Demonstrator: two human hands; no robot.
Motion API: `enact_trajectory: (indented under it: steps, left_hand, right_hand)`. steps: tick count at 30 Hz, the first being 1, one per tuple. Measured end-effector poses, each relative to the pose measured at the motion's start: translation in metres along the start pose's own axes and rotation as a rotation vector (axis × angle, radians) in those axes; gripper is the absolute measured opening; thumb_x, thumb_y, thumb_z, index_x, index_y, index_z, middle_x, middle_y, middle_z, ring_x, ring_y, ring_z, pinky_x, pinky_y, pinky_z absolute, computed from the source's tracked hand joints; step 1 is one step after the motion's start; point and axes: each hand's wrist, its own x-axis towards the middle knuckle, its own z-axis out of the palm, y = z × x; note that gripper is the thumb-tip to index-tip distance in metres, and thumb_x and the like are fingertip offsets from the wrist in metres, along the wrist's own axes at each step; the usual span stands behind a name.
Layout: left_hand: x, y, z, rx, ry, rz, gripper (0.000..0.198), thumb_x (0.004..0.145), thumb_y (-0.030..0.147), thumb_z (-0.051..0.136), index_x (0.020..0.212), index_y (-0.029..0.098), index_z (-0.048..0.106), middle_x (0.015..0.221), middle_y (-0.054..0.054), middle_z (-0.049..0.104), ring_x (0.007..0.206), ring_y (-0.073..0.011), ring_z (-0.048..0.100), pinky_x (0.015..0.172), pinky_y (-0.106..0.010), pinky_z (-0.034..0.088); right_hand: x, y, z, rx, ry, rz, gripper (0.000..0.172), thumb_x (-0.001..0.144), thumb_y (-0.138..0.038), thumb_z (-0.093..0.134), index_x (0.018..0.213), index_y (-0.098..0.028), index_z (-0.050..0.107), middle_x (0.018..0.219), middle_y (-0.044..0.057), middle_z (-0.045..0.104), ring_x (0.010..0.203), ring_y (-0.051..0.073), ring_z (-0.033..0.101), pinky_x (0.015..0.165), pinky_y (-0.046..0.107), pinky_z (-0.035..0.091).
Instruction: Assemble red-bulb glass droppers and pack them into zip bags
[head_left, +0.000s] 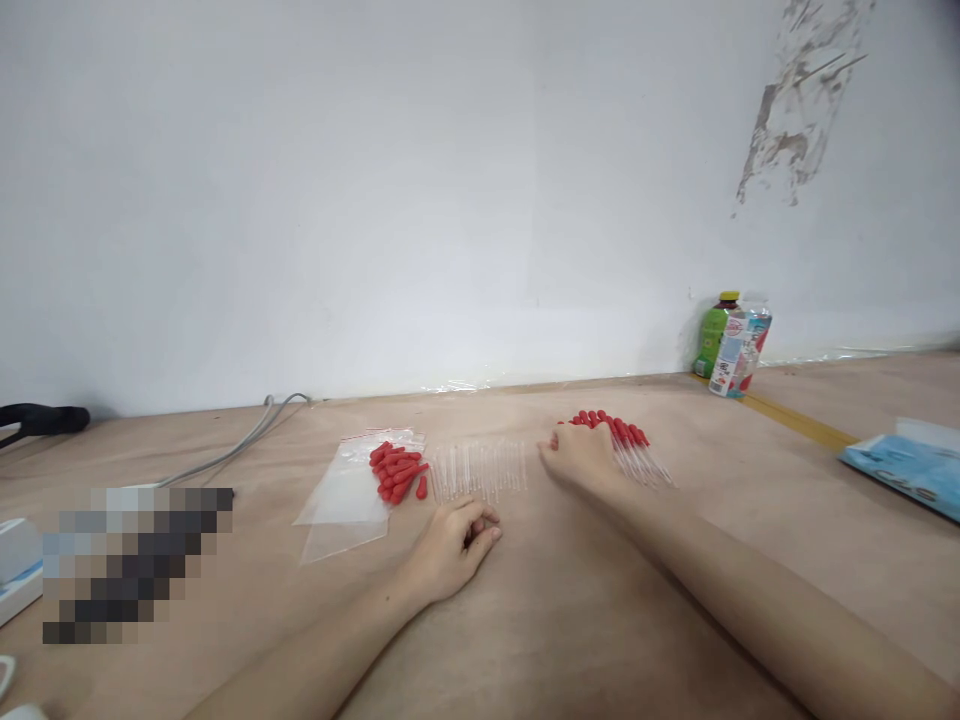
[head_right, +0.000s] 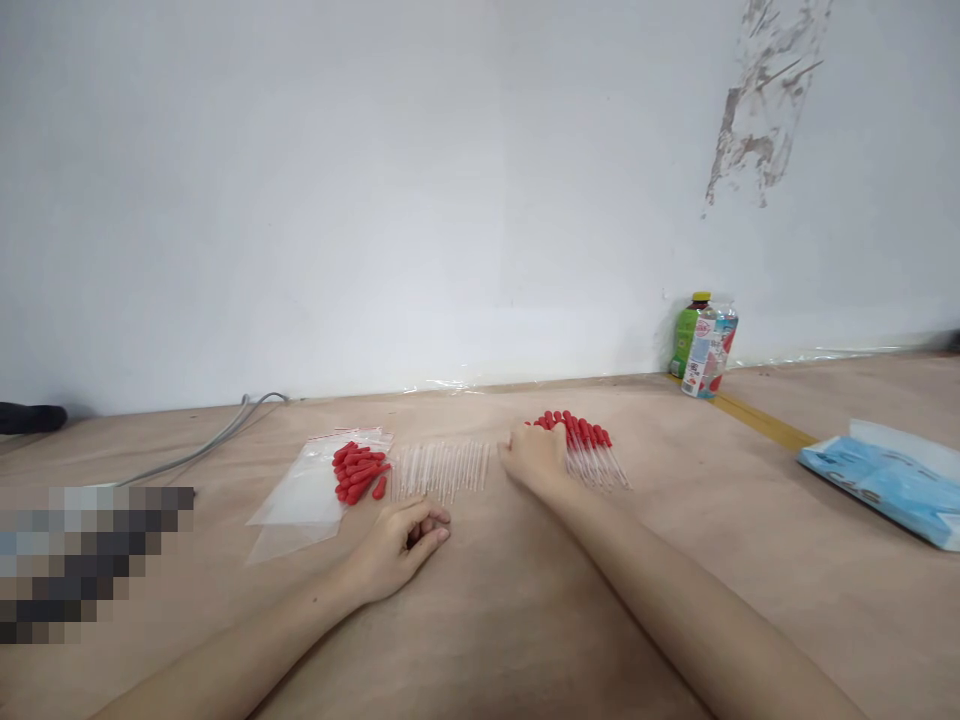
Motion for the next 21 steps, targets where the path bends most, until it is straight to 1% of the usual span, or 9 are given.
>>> enact_trajectory:
  steps: [2, 4, 8, 10, 12, 14, 17, 19, 21]
  left_hand:
    - [0.000, -0.001, 0.000, 0.035, 0.009, -0.001, 0.012, 0.082, 0.023, 0.046, 0.085, 0.018, 0.057, 0.068, 0.001, 0.052, 0.059, -0.0114, 0.050, 0.056, -0.021, 0.039]
    - [0.000, -0.004, -0.003, 0.129, 0.069, -0.021, 0.013, 0.083, 0.023, 0.044, 0.084, 0.019, 0.056, 0.070, 0.000, 0.054, 0.060, -0.0119, 0.051, 0.057, -0.022, 0.040]
    - [0.005, -0.022, -0.020, 0.544, 0.260, -0.082, 0.016, 0.083, 0.022, 0.041, 0.079, 0.017, 0.055, 0.078, -0.006, 0.055, 0.076, -0.0197, 0.052, 0.066, -0.029, 0.040]
    - [0.007, -0.032, -0.030, 0.748, 0.287, -0.106, 0.018, 0.082, 0.022, 0.041, 0.077, 0.015, 0.056, 0.078, -0.009, 0.054, 0.078, -0.0238, 0.050, 0.068, -0.034, 0.038]
    - [0.007, -0.042, -0.036, 0.879, 0.283, -0.134, 0.021, 0.081, 0.026, 0.043, 0.074, 0.014, 0.058, 0.078, -0.011, 0.054, 0.078, -0.0264, 0.049, 0.067, -0.036, 0.037]
    - [0.007, -0.049, -0.039, 0.947, 0.274, -0.157, 0.023, 0.080, 0.029, 0.044, 0.071, 0.013, 0.059, 0.078, -0.013, 0.054, 0.078, -0.0280, 0.048, 0.066, -0.038, 0.036]
    - [0.007, -0.051, -0.040, 0.986, 0.264, -0.155, 0.024, 0.079, 0.028, 0.044, 0.069, 0.013, 0.060, 0.077, -0.014, 0.054, 0.078, -0.0287, 0.047, 0.065, -0.038, 0.035]
    - [0.007, -0.047, -0.040, 0.984, 0.277, -0.130, 0.025, 0.081, 0.025, 0.041, 0.070, 0.012, 0.060, 0.077, -0.014, 0.054, 0.078, -0.0285, 0.047, 0.065, -0.038, 0.034]
    - [0.007, -0.037, -0.039, 0.949, 0.302, -0.090, 0.026, 0.083, 0.023, 0.038, 0.071, 0.012, 0.059, 0.076, -0.014, 0.053, 0.077, -0.0274, 0.046, 0.065, -0.038, 0.034]
  right_hand:
    - [0.001, -0.014, 0.003, 0.031, -0.022, -0.027, 0.033, 0.079, -0.036, 0.038, 0.076, -0.015, 0.063, 0.080, 0.012, 0.064, 0.077, 0.024, 0.056, 0.077, 0.039, 0.024]
    - [0.003, -0.027, 0.007, 0.043, -0.047, -0.038, 0.033, 0.079, -0.036, 0.038, 0.076, -0.015, 0.064, 0.081, 0.012, 0.064, 0.078, 0.025, 0.056, 0.077, 0.040, 0.024]
    - [0.009, -0.040, 0.012, 0.057, -0.107, -0.004, 0.028, 0.076, -0.031, 0.043, 0.076, -0.013, 0.064, 0.084, 0.015, 0.064, 0.080, 0.026, 0.057, 0.078, 0.041, 0.025]
    - [0.011, -0.041, 0.013, 0.070, -0.144, 0.023, 0.025, 0.074, -0.028, 0.045, 0.076, -0.013, 0.065, 0.085, 0.016, 0.064, 0.081, 0.026, 0.057, 0.076, 0.040, 0.027]
    - [0.012, -0.041, 0.013, 0.083, -0.174, 0.051, 0.024, 0.073, -0.026, 0.046, 0.077, -0.013, 0.066, 0.088, 0.016, 0.064, 0.082, 0.026, 0.057, 0.074, 0.039, 0.029]
    - [0.012, -0.041, 0.014, 0.094, -0.194, 0.072, 0.023, 0.073, -0.025, 0.046, 0.077, -0.013, 0.066, 0.088, 0.016, 0.064, 0.081, 0.026, 0.058, 0.074, 0.039, 0.029]
    - [0.009, -0.042, 0.014, 0.107, -0.202, 0.077, 0.023, 0.073, -0.024, 0.045, 0.071, -0.013, 0.065, 0.080, 0.016, 0.065, 0.076, 0.025, 0.059, 0.072, 0.039, 0.029]
    - [0.004, -0.043, 0.012, 0.112, -0.168, 0.062, 0.026, 0.076, -0.026, 0.042, 0.070, -0.012, 0.064, 0.078, 0.016, 0.065, 0.077, 0.026, 0.058, 0.072, 0.039, 0.028]
    - [-0.004, -0.041, 0.010, 0.113, -0.102, 0.043, 0.031, 0.081, -0.029, 0.035, 0.078, -0.013, 0.062, 0.084, 0.015, 0.064, 0.082, 0.026, 0.057, 0.074, 0.039, 0.027]
